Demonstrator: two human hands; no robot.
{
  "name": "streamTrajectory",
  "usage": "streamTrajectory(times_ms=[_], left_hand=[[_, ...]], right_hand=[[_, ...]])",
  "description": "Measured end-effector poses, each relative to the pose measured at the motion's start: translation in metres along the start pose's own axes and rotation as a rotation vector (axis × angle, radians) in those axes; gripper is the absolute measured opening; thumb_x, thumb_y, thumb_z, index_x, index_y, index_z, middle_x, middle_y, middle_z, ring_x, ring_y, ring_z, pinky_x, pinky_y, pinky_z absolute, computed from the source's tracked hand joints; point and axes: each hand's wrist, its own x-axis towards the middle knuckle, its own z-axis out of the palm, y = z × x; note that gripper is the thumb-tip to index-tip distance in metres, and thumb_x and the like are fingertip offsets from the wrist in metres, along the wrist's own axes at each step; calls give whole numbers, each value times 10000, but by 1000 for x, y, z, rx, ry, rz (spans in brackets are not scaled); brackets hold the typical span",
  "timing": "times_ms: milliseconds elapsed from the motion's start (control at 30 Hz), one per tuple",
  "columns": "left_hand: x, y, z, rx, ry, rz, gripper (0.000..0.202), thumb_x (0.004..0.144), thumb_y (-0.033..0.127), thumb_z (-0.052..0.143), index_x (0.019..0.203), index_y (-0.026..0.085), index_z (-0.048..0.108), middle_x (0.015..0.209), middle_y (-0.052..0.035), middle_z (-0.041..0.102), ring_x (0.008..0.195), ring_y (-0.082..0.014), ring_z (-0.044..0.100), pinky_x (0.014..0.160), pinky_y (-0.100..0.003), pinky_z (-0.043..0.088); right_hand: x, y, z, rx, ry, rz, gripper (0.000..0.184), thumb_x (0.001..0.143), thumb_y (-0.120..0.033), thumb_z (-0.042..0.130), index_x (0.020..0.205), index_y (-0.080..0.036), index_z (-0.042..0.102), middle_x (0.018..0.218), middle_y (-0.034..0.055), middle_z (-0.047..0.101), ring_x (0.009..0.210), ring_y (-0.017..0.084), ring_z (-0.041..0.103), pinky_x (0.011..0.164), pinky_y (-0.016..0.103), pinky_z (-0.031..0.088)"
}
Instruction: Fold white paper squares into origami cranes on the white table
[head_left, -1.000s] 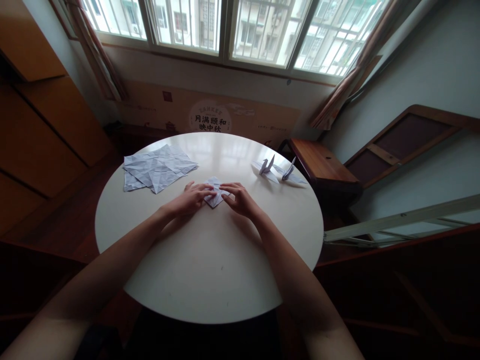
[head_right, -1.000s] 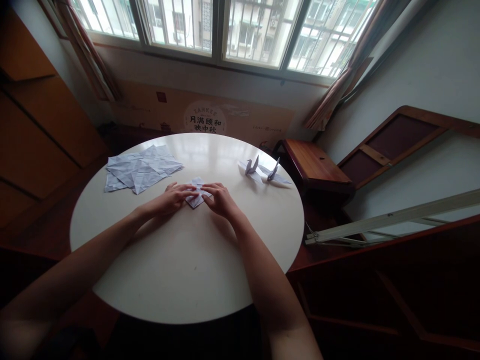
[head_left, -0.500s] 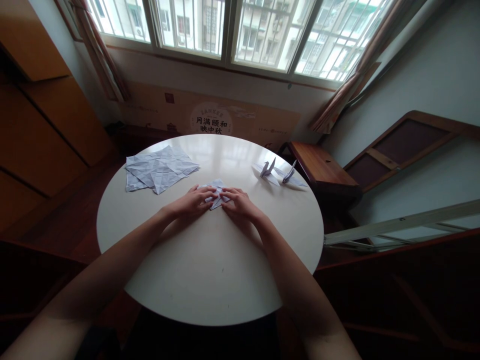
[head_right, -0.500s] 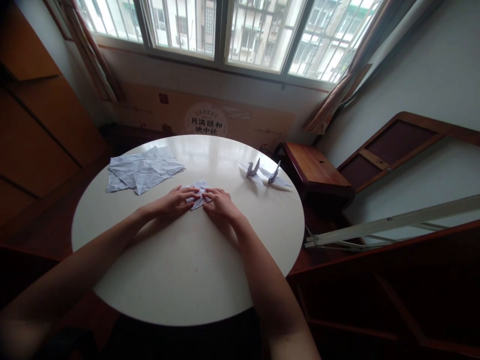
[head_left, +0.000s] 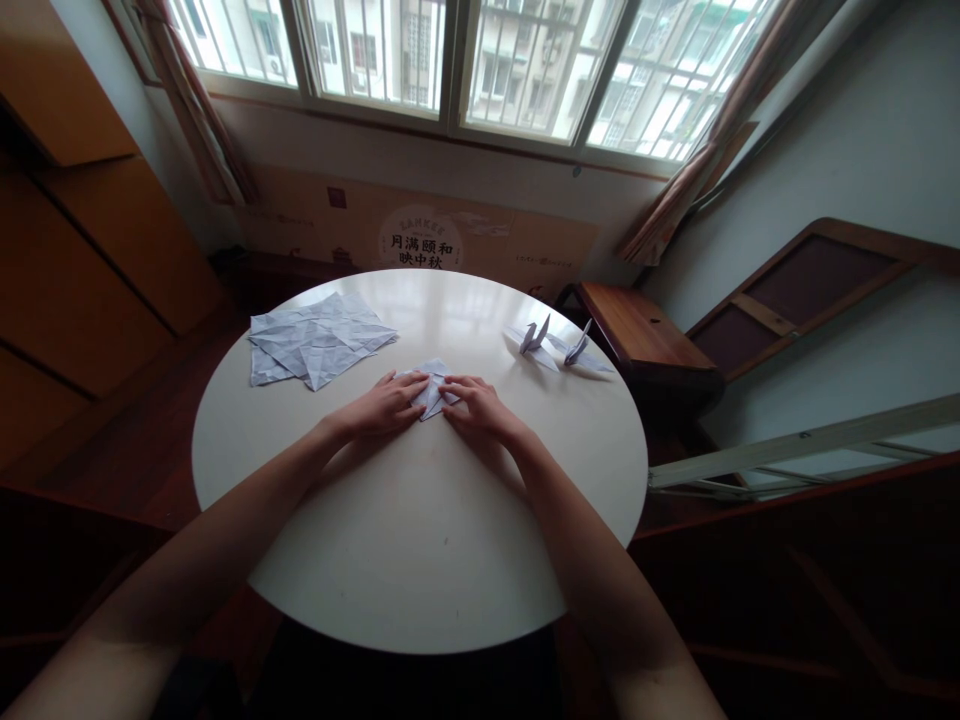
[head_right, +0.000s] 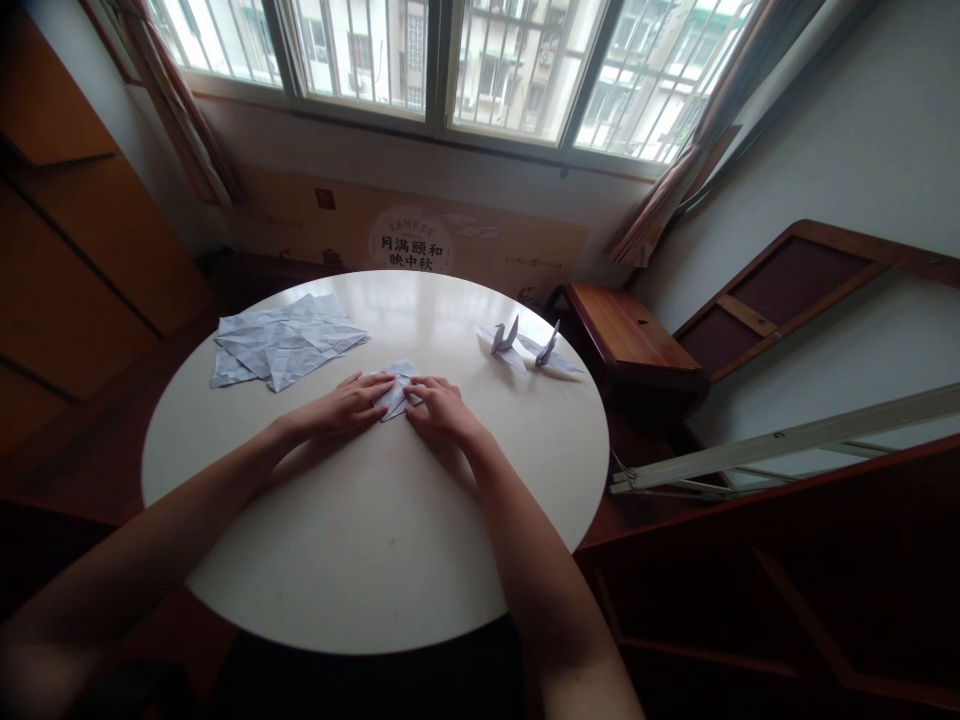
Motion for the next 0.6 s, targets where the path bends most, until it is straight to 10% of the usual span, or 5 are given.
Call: streamTrajectory(times_ms=[367, 600], left_hand=[[0, -3, 5, 52, 22, -149, 757, 951, 567, 367, 1520, 76, 279, 1581, -206, 269, 1481, -304, 213, 1199, -490, 133], [-1, -6, 3, 58, 74, -69, 675, 924, 576, 467, 1460, 169, 428, 1441, -171, 447, 1331, -326, 429, 1154, -491, 242]], right_hand=[[-2, -6, -4, -3, -32, 29, 408, 883, -310, 631, 1285, -241, 631, 1421, 99, 535, 1334, 300, 435, 1105, 505, 331], [-1, -7, -4, -6, -21, 49, 330, 896, -375, 622, 1196, -242, 662, 1446, 126, 487, 1304, 307, 469, 1075, 514, 351]])
